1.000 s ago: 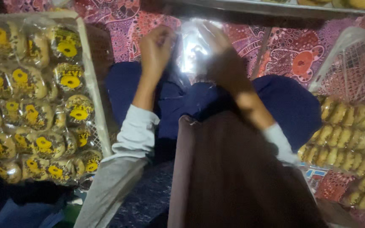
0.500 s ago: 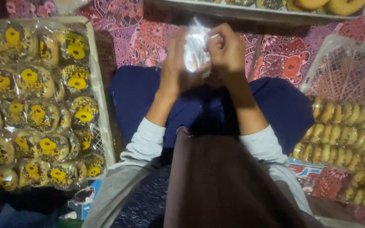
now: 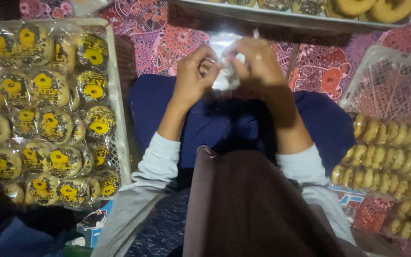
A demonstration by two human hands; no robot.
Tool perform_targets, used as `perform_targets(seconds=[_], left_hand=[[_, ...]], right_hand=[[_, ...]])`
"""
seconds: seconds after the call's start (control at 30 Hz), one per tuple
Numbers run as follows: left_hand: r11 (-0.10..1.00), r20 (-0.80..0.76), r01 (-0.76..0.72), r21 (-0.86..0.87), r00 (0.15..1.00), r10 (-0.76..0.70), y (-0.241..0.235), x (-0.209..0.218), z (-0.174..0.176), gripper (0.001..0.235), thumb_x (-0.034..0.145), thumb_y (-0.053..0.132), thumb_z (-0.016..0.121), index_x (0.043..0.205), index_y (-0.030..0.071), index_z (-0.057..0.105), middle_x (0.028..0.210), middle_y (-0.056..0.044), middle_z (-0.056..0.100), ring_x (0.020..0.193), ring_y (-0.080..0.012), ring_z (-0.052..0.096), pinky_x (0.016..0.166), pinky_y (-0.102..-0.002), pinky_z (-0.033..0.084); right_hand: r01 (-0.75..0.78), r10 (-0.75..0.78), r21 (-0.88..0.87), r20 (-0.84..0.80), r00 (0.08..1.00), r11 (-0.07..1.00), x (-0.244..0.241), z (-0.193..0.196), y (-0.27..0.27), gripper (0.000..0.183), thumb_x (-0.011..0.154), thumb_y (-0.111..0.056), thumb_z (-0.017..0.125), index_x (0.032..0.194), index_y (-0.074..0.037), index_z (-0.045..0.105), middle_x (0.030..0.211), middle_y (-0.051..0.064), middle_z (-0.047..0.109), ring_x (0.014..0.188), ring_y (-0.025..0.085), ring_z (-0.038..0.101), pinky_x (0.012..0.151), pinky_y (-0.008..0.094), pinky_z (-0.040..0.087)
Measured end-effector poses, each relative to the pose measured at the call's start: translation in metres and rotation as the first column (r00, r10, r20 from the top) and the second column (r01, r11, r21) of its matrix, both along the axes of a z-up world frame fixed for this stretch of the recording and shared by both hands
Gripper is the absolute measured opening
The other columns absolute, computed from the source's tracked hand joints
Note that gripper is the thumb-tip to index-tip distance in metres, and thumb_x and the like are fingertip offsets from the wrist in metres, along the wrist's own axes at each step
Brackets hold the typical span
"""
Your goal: The person sits on the floor and repeatedly picks donuts from a metal tray, places them into clear plastic bags, and sets the sealed bags into a nearby crate. The process continues throughout the clip with multiple donuts being packaged one at a time.
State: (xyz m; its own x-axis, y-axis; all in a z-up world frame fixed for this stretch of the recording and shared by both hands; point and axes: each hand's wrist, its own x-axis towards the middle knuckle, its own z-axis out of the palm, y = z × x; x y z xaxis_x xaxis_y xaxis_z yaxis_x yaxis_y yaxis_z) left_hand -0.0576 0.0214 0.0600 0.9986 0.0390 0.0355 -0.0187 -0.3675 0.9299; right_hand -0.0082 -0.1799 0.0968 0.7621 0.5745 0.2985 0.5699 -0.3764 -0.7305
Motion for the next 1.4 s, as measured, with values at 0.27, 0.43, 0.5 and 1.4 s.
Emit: perform_targets(seconds=[0.27,0.43,0.5,1.4], left_hand=[[0.879,0.305,-0.471,0.075,0.85,0.429,-0.019,0.008,-0.002,0.018,0.089,0.001,0.07,0.105,0.01,0.072,0.089,-0.01,0.075,0.075,-0.0205,0.076,0.068,-0.029,0.059],[0.942,0.445,-0.332,-0.035,0.839,0.313,-0.023,-0.009,-0.029,0.032,0.099,-0.003,0.059,0.128,0.009,0.062,0.132,-0.014,0.064,0.115,-0.0332,0.067,0.094,-0.041,0.056],[0.798,0.16,-0.327,-0.506,0.874,0.459,-0.008,0.004,-0.041,0.041,0.097,0.0,0.058,0.136,0.013,0.059,0.137,-0.016,0.06,0.12,-0.0363,0.062,0.094,-0.044,0.055],[-0.189,0.06,0.148,-0.971,0.912,0.407,0.022,0.051,-0.054,0.035,0.116,0.038,0.053,0.125,0.005,0.058,0.123,-0.014,0.063,0.119,-0.0301,0.061,0.116,-0.057,0.05]], right_hand=[[0.327,-0.315,-0.068,0.147,0.938,0.942,-0.035,0.009,0.032,0.007,0.103,-0.004,0.066,0.106,-0.008,0.071,0.104,0.01,0.074,0.099,0.028,0.076,0.122,0.056,0.039],[0.373,-0.324,-0.097,0.329,0.887,0.923,-0.03,-0.003,0.054,0.036,0.095,-0.011,0.068,0.124,0.01,0.071,0.129,0.026,0.069,0.104,0.031,0.074,0.109,0.066,0.036],[0.212,-0.121,-0.169,0.431,0.894,0.962,-0.019,-0.001,0.065,0.016,0.091,-0.01,0.069,0.101,0.001,0.073,0.118,0.016,0.076,0.11,0.038,0.073,0.101,0.06,0.045],[0.352,-0.329,0.259,-0.127,0.936,0.9,-0.047,-0.019,0.086,0.054,0.09,-0.015,0.078,0.138,0.002,0.057,0.135,0.017,0.06,0.127,0.034,0.063,0.11,0.045,0.054]])
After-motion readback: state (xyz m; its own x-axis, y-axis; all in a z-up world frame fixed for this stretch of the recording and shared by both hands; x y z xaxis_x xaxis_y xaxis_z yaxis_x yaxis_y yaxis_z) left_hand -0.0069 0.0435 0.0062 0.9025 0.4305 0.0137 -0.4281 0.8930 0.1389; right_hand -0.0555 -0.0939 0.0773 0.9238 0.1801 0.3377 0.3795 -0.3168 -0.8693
